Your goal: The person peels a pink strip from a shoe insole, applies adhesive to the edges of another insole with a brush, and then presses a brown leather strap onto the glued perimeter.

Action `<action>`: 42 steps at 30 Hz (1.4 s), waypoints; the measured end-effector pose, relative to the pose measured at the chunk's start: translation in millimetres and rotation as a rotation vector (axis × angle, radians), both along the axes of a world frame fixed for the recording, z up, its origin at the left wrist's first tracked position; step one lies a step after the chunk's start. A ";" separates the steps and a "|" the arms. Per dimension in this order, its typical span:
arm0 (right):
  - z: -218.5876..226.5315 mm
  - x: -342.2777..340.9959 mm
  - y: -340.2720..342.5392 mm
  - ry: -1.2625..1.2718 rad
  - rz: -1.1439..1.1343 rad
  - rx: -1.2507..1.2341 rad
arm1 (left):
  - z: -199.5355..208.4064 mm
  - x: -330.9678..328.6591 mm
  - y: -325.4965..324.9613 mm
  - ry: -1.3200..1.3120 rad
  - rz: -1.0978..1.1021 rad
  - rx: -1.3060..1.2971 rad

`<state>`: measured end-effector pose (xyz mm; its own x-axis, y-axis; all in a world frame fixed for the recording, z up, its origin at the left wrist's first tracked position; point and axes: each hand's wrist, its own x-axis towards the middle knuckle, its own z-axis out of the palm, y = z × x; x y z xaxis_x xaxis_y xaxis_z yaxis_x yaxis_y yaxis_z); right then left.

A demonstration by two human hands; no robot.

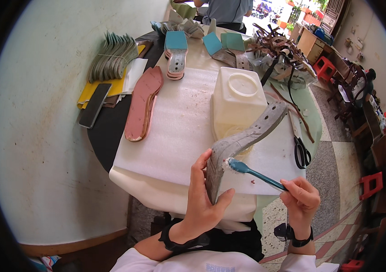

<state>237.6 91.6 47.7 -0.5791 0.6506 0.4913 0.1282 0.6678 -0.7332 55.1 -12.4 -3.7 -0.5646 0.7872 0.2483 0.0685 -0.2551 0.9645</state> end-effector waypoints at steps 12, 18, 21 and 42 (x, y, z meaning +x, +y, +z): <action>1.8 -3.7 1.3 -0.039 0.029 0.104 | -0.8 -0.1 4.1 -0.090 -0.020 0.001; 2.9 -6.3 9.5 -0.028 0.003 0.184 | -3.0 -0.4 3.0 -0.087 -0.011 -0.005; 1.8 -6.4 10.1 -0.009 0.007 0.144 | -1.4 -0.7 2.4 -0.084 -0.011 -0.007; -1.8 -17.5 0.1 -0.004 0.083 -0.054 | 2.7 -5.8 -2.5 -0.250 -0.031 0.014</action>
